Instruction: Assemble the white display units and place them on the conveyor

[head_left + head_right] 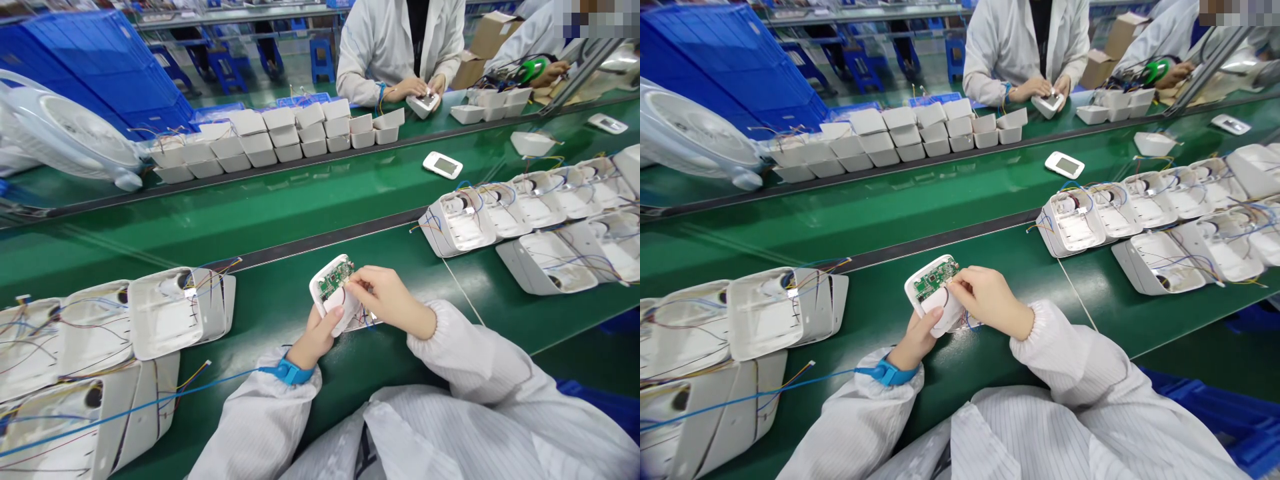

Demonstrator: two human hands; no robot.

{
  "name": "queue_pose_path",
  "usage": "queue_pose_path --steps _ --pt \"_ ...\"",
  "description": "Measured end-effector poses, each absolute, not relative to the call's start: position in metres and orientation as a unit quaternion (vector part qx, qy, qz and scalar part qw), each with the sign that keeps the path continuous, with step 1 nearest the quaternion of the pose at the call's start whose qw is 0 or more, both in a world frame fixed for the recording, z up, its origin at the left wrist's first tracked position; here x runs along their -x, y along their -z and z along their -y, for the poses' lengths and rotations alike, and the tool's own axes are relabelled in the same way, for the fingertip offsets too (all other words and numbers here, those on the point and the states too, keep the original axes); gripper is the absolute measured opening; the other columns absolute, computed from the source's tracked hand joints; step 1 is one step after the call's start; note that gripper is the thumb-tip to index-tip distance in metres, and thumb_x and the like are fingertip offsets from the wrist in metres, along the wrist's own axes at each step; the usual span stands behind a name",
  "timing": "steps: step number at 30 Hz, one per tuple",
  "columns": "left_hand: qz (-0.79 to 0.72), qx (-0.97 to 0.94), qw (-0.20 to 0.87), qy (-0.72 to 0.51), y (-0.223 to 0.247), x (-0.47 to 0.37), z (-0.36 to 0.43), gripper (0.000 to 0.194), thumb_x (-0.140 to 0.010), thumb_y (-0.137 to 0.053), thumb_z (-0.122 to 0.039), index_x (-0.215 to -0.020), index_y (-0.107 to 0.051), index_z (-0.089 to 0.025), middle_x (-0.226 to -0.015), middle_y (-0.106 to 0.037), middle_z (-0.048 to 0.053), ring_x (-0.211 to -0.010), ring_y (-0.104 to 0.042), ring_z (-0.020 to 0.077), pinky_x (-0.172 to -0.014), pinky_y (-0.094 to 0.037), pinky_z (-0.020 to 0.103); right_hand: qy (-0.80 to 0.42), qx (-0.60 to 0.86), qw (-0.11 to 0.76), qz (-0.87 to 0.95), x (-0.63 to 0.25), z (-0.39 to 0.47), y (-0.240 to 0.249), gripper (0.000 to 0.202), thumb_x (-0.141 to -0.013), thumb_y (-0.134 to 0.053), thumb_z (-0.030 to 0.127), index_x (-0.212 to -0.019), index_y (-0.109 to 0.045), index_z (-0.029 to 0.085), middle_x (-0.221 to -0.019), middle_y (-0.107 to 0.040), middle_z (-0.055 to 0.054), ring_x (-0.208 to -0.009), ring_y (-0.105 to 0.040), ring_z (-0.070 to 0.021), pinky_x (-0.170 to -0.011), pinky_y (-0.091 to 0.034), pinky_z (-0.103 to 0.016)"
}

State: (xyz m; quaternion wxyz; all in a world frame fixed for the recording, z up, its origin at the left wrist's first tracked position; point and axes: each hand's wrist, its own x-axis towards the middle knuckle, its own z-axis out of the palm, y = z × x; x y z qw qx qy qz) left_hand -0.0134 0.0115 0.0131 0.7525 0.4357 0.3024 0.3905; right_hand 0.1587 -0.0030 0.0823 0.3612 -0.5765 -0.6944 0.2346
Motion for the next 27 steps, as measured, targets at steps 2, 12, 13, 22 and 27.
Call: queue_pose_path --steps 2,12,13,22,27 --pt "-0.301 -0.446 0.747 -0.390 -0.013 0.013 -0.012 0.054 -0.077 -0.074 -0.047 -0.121 -0.068 -0.016 -0.113 -0.072 0.010 -0.107 -0.066 0.0304 -0.102 -0.048 0.045 -0.213 0.583 0.351 0.701 -0.158 0.004 -0.082 0.022 -0.095 -0.055 0.027 -0.077 -0.064 0.017 -0.071 -0.060 0.000 -0.068 -0.055 -0.0118 -0.064 -0.039 -0.024" --pt "-0.380 -0.377 0.760 -0.367 -0.004 0.026 -0.018 0.059 -0.060 -0.083 -0.044 -0.109 -0.072 -0.013 -0.102 -0.075 0.012 -0.103 -0.068 0.0372 -0.094 -0.055 0.048 -0.050 0.502 0.409 0.760 -0.175 -0.012 -0.067 0.049 -0.090 -0.060 0.051 -0.123 -0.060 0.015 -0.125 -0.062 -0.014 -0.121 -0.055 -0.0196 -0.101 -0.046 -0.032" --pt "-0.391 -0.372 0.760 -0.363 -0.002 0.028 -0.019 0.059 -0.057 -0.085 -0.042 -0.107 -0.073 -0.012 -0.099 -0.076 0.012 -0.103 -0.067 0.0382 -0.093 -0.056 0.048 -0.052 0.467 0.393 0.790 -0.178 -0.016 -0.065 0.049 -0.092 -0.057 0.050 -0.128 -0.058 0.015 -0.129 -0.061 -0.013 -0.124 -0.054 -0.0176 -0.104 -0.045 -0.030" --pt "-0.427 -0.338 0.758 -0.360 -0.007 0.028 -0.022 0.072 -0.057 -0.083 -0.043 -0.122 -0.065 -0.016 -0.094 -0.076 0.009 -0.103 -0.068 0.0388 -0.091 -0.058 0.050 -0.085 0.496 0.350 0.790 -0.176 -0.019 -0.059 0.050 -0.095 -0.051 0.051 -0.128 -0.060 0.015 -0.126 -0.066 -0.013 -0.113 -0.064 -0.0188 -0.093 -0.050 -0.032" --pt "-0.422 -0.442 0.696 -0.376 -0.008 0.034 -0.038 0.082 -0.048 -0.084 -0.059 -0.115 -0.067 -0.016 -0.096 -0.076 0.010 -0.103 -0.067 0.0412 -0.088 -0.059 0.051 -0.258 0.521 0.444 0.682 -0.172 -0.019 -0.061 0.065 -0.075 -0.077 0.046 -0.130 -0.055 0.020 -0.113 -0.070 -0.006 -0.093 -0.069 -0.0155 -0.086 -0.055 -0.029"
